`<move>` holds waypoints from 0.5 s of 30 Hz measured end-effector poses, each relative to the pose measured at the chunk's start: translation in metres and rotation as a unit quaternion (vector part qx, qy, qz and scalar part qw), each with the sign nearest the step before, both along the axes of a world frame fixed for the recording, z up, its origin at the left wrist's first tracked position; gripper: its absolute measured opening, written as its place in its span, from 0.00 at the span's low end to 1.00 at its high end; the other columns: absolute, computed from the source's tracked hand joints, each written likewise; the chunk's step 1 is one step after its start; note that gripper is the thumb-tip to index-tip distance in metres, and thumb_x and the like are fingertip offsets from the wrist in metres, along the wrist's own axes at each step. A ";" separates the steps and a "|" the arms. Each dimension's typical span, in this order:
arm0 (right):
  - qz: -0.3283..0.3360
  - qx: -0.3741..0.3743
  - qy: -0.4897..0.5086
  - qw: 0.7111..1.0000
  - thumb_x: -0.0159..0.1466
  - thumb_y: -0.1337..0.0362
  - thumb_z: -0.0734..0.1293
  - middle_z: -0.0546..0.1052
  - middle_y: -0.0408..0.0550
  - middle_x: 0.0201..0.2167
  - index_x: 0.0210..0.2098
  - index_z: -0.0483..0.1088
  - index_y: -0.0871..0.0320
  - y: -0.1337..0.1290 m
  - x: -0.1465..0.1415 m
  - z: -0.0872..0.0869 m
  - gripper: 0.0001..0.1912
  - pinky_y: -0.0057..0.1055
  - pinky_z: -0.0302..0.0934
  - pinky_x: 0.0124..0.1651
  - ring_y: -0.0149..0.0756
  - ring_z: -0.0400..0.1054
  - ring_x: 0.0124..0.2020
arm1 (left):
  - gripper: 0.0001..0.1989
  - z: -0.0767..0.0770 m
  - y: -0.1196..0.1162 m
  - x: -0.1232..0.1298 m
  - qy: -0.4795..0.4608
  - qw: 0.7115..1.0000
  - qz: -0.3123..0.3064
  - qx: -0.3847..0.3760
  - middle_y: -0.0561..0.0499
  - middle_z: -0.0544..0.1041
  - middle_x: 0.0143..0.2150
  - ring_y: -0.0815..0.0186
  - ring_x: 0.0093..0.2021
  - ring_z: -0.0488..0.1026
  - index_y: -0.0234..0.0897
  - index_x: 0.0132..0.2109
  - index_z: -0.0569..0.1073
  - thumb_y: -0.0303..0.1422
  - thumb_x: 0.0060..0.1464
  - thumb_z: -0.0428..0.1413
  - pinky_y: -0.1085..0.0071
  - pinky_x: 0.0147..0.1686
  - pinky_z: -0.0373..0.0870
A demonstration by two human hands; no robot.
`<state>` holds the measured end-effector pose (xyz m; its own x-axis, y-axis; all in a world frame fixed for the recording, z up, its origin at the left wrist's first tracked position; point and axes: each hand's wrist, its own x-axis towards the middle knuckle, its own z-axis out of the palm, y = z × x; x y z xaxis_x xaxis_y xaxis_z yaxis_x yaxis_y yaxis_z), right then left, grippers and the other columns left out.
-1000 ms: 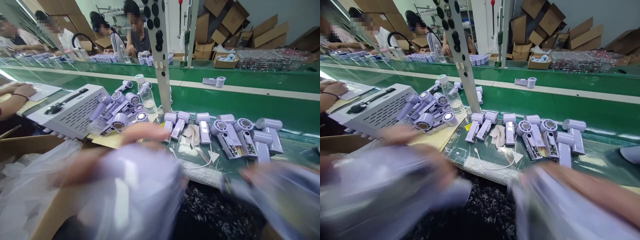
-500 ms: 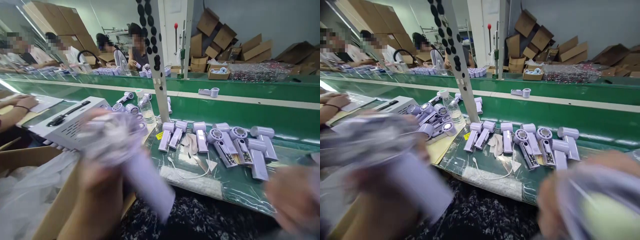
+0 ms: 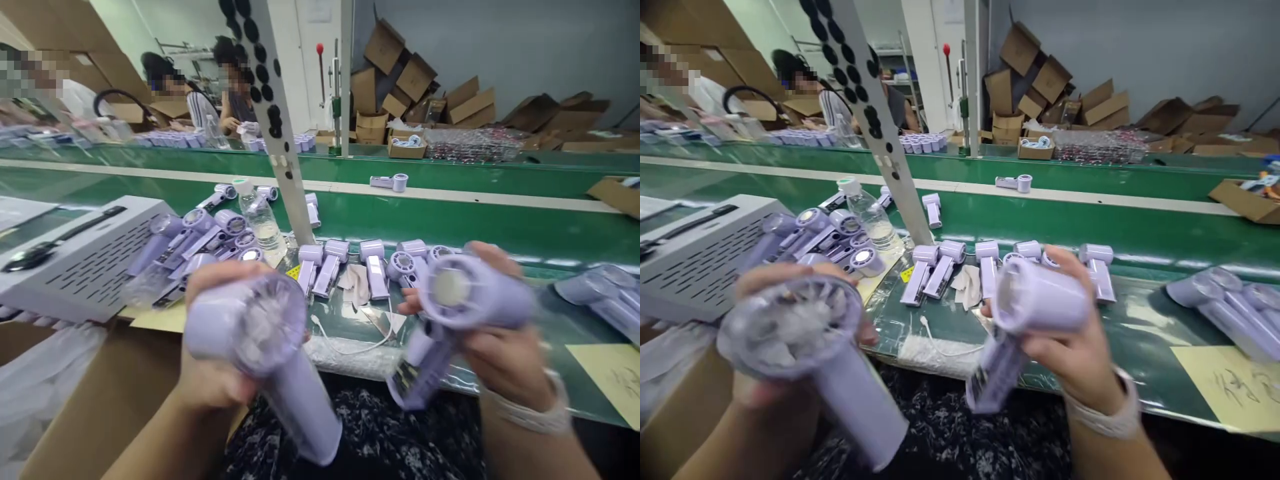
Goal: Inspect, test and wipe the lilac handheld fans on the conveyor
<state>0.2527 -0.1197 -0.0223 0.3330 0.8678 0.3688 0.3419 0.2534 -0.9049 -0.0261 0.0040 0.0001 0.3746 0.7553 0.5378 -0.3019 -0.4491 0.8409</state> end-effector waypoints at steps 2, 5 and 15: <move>0.061 -0.029 0.081 0.994 0.63 0.36 0.67 0.76 0.59 0.55 0.74 0.36 0.44 0.010 -0.024 -0.015 0.52 0.49 0.78 0.40 0.52 0.80 0.40 | 0.34 -0.013 -0.008 0.025 -0.007 0.995 0.026 0.094 0.48 0.77 0.47 0.56 0.42 0.77 0.46 0.54 0.73 0.52 0.42 0.70 0.60 0.40 0.80; 0.193 -0.073 0.136 0.969 0.56 0.31 0.70 0.66 0.64 0.67 0.76 0.32 0.52 0.019 -0.049 -0.030 0.65 0.52 0.68 0.61 0.58 0.70 0.61 | 0.34 -0.033 -0.020 0.065 0.000 0.994 0.064 0.093 0.46 0.75 0.50 0.53 0.51 0.76 0.44 0.57 0.70 0.49 0.46 0.70 0.55 0.52 0.75; -0.351 -0.282 -0.214 0.867 0.60 0.45 0.72 0.73 0.63 0.62 0.75 0.49 0.56 -0.029 0.130 -0.025 0.52 0.53 0.69 0.54 0.59 0.73 0.56 | 0.21 -0.069 0.003 0.056 0.379 0.913 0.018 0.148 0.43 0.62 0.68 0.47 0.68 0.62 0.51 0.62 0.64 0.45 0.65 0.54 0.43 0.64 0.64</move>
